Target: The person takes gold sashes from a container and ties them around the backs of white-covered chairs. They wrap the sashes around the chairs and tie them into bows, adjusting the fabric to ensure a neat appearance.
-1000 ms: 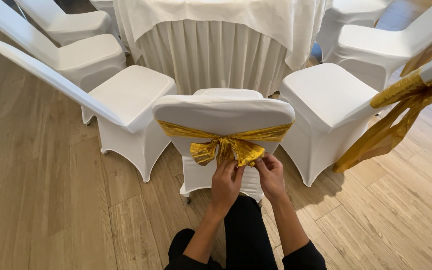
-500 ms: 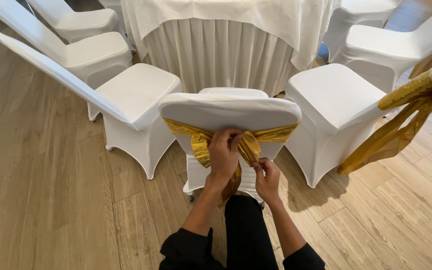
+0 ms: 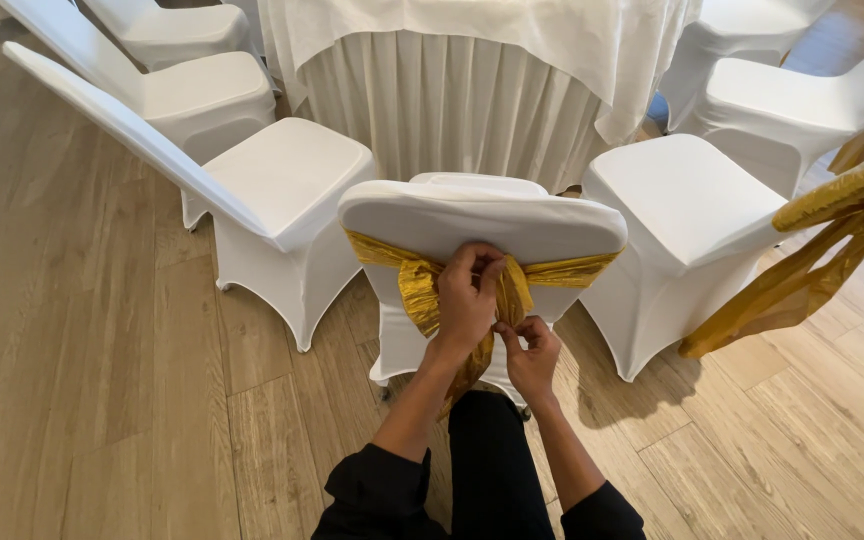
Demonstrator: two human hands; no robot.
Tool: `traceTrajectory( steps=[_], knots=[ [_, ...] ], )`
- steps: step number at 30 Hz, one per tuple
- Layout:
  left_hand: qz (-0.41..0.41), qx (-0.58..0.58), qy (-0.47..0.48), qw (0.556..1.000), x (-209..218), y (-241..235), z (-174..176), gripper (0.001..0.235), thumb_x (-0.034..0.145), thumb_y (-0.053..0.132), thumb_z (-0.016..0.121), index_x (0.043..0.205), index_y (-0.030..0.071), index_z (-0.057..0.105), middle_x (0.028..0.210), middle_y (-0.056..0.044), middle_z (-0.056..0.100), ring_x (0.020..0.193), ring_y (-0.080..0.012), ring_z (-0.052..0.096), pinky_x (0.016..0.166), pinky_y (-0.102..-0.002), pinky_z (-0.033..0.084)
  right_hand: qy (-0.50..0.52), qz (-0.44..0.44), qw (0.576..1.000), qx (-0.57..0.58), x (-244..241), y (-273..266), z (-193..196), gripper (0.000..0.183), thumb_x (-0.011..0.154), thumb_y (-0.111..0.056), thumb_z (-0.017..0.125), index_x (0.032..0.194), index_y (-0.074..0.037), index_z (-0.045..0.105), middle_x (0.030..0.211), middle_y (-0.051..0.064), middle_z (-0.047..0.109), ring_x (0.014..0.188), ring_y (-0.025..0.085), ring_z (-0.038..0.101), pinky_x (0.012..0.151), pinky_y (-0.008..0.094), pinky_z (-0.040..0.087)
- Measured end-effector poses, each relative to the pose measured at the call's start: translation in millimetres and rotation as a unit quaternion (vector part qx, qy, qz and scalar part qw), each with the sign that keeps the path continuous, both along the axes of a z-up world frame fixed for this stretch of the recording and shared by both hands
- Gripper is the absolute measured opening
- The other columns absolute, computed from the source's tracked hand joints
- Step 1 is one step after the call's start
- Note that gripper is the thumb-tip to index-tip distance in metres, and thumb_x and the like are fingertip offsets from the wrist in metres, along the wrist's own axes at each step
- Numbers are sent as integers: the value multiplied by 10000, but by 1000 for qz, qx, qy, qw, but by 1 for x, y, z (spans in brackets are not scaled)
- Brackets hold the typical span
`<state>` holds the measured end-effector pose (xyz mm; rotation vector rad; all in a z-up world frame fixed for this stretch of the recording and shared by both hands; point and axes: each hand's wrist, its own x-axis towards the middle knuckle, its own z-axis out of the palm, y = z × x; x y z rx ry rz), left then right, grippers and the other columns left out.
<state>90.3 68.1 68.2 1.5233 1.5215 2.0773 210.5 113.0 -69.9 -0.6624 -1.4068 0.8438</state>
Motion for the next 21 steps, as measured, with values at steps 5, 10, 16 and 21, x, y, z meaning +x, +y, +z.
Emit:
traceTrajectory(
  steps=[5, 10, 16, 21],
  knots=[
    [36, 30, 105, 993, -3, -48, 9, 156, 1017, 170, 666, 1137, 72, 683, 1011, -81, 702, 932, -258, 707, 796, -387, 586, -2, -63, 993, 103, -5, -33, 35, 576, 809, -172, 885, 1243, -5, 543, 1082, 133, 597, 963, 260, 631, 811, 399, 531],
    [238, 167, -127, 948, -23, -83, -106, 191, 948, 23, 699, 1055, 26, 540, 969, -78, 582, 792, -174, 584, 740, -310, 518, -24, -189, 915, 356, -14, -38, 68, 114, 759, -66, 848, 808, -58, 746, 795, 66, 682, 685, 251, 656, 671, 361, 532],
    [-168, -146, -530, 818, -36, -66, -128, 807, 1067, 613, 111, 1411, -8, 495, 1157, -145, 626, 956, -207, 605, 810, -359, 480, -551, 109, 794, 234, -57, -73, 213, 541, 982, -372, 643, 1356, 14, 580, 1218, 254, 646, 1195, 429, 606, 991, 532, 466],
    [-213, -143, -496, 830, -47, -59, -114, 518, 1077, 361, 324, 1480, 68, 469, 1355, -115, 594, 1146, -235, 581, 921, -356, 474, -483, 176, 839, 176, -72, -47, 197, 181, 893, -240, 690, 862, -63, 670, 810, 143, 707, 807, 369, 686, 739, 467, 490]
  ],
)
